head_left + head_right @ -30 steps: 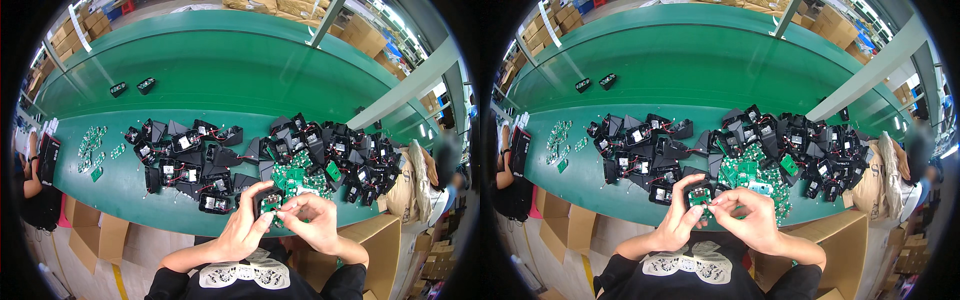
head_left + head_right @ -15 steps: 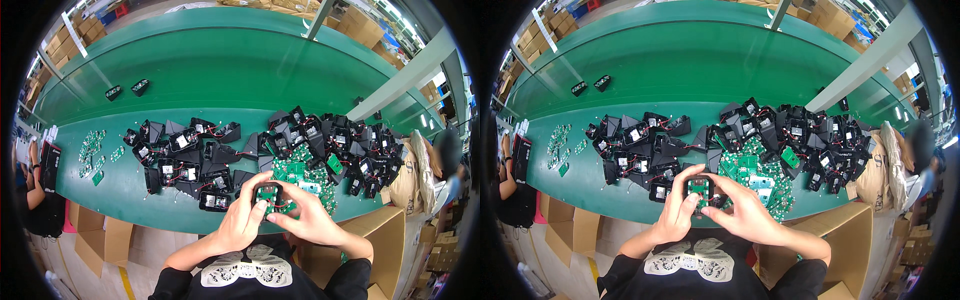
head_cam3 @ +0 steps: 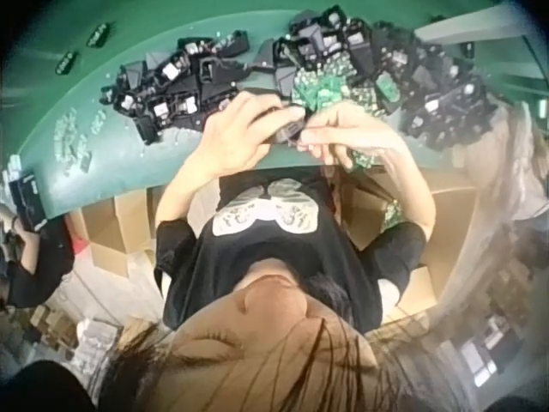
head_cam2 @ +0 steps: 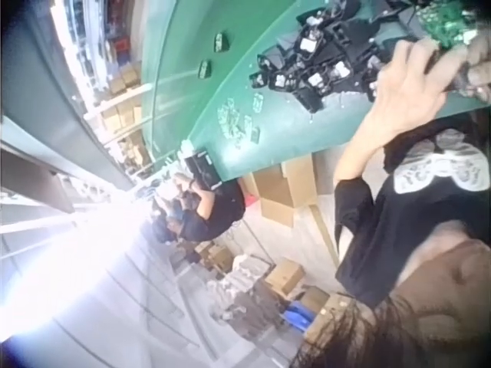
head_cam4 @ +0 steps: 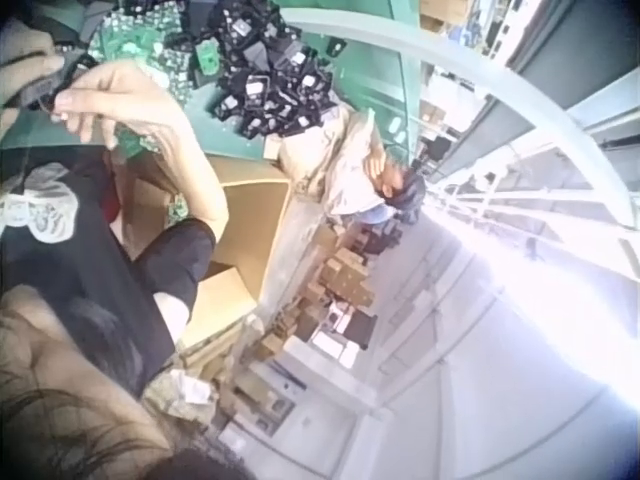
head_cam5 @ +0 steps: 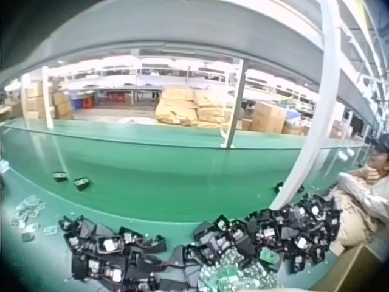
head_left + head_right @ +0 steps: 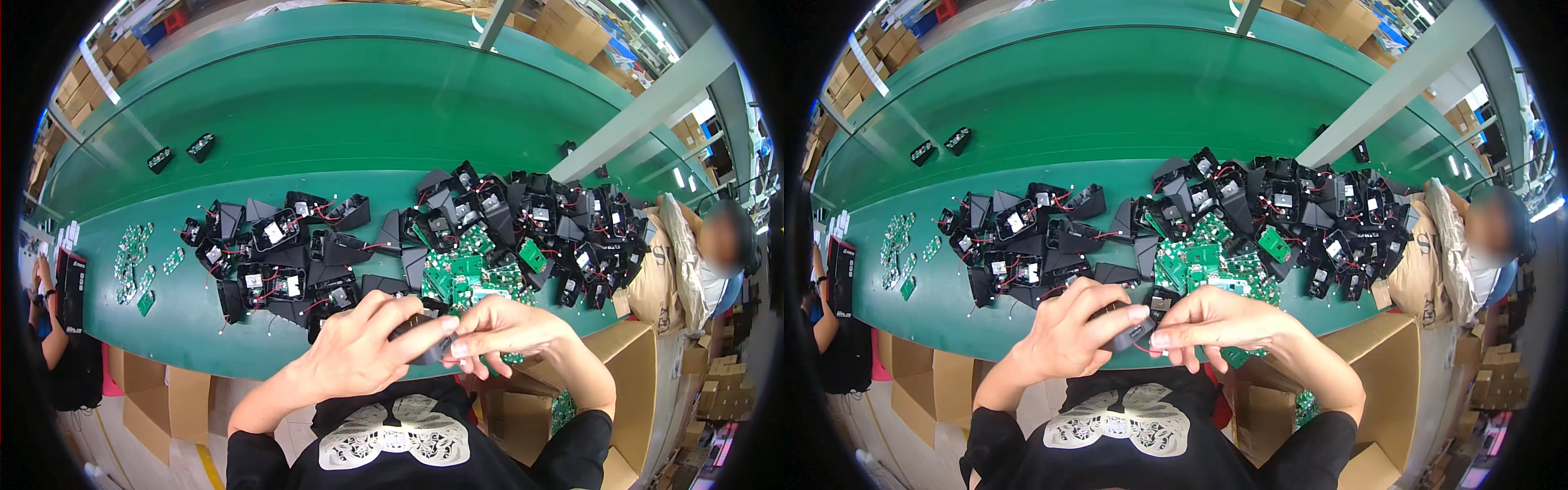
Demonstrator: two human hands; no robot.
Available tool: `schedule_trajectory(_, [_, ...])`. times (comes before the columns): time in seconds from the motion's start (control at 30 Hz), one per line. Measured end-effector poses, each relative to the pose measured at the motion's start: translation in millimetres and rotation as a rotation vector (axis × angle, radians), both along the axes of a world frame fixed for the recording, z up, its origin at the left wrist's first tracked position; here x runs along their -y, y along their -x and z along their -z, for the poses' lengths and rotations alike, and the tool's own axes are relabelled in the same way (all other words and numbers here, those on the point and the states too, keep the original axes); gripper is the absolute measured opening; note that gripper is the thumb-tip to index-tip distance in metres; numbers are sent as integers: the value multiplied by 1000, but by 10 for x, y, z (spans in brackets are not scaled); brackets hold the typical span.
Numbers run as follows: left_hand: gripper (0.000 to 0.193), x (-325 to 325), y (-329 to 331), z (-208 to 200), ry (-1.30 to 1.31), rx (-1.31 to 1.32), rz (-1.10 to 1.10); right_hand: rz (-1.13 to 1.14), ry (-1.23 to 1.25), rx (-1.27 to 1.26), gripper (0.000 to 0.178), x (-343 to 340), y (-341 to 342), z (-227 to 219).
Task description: The person picks up a green circuit board and a black plastic housing, fits the board into the housing, and presses the wires into place. They then place the assembled unit onto the green conveyor belt and repeat the process.
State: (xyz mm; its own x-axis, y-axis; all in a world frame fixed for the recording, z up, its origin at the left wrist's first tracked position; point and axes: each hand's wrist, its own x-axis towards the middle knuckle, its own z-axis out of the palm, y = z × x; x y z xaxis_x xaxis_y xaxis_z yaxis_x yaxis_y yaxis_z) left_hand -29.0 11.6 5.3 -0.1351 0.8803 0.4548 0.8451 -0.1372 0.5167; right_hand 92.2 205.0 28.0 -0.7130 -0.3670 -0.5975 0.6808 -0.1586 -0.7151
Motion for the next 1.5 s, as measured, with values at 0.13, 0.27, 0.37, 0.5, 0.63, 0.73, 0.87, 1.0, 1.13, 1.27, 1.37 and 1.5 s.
schedule_trajectory(0.13, [57,-33,-14,-8,-141,-248,-17,-133,-8,-21,23,40,40,9])
schedule_trajectory(0.27, [58,-38,-11,-38,-141,-388,-41,-11,-109,-110,18,49,4,56])
schedule_trajectory(0.37, [59,-17,-31,-57,68,-77,-107,4,-334,-200,17,137,65,-119])
schedule_trajectory(0.5, [62,52,-161,76,86,631,-71,218,-486,-496,9,247,-39,-149])
schedule_trajectory(0.63, [63,117,-252,-42,272,1190,102,218,-860,-908,11,360,-150,-143])
schedule_trajectory(0.73, [62,141,-315,-86,288,1226,99,273,-1087,-1145,14,434,-169,-109])
schedule_trajectory(0.87, [62,119,-369,-88,229,1189,124,434,-1051,-1089,25,510,-207,60])
schedule_trajectory(1.0, [62,109,-381,-88,201,1212,129,399,-1127,-1180,25,496,-217,84])
schedule_trajectory(1.13, [62,95,-399,-59,175,1203,135,411,-1156,-1192,20,509,-242,72])
schedule_trajectory(1.27, [62,87,-416,-47,168,1164,138,430,-1187,-1233,22,503,-256,94])
schedule_trajectory(1.37, [62,82,-439,-46,119,1151,127,428,-1247,-1242,25,518,-277,113])
schedule_trajectory(1.5, [62,81,-518,7,59,1139,105,310,-1396,-1436,34,473,-274,134])
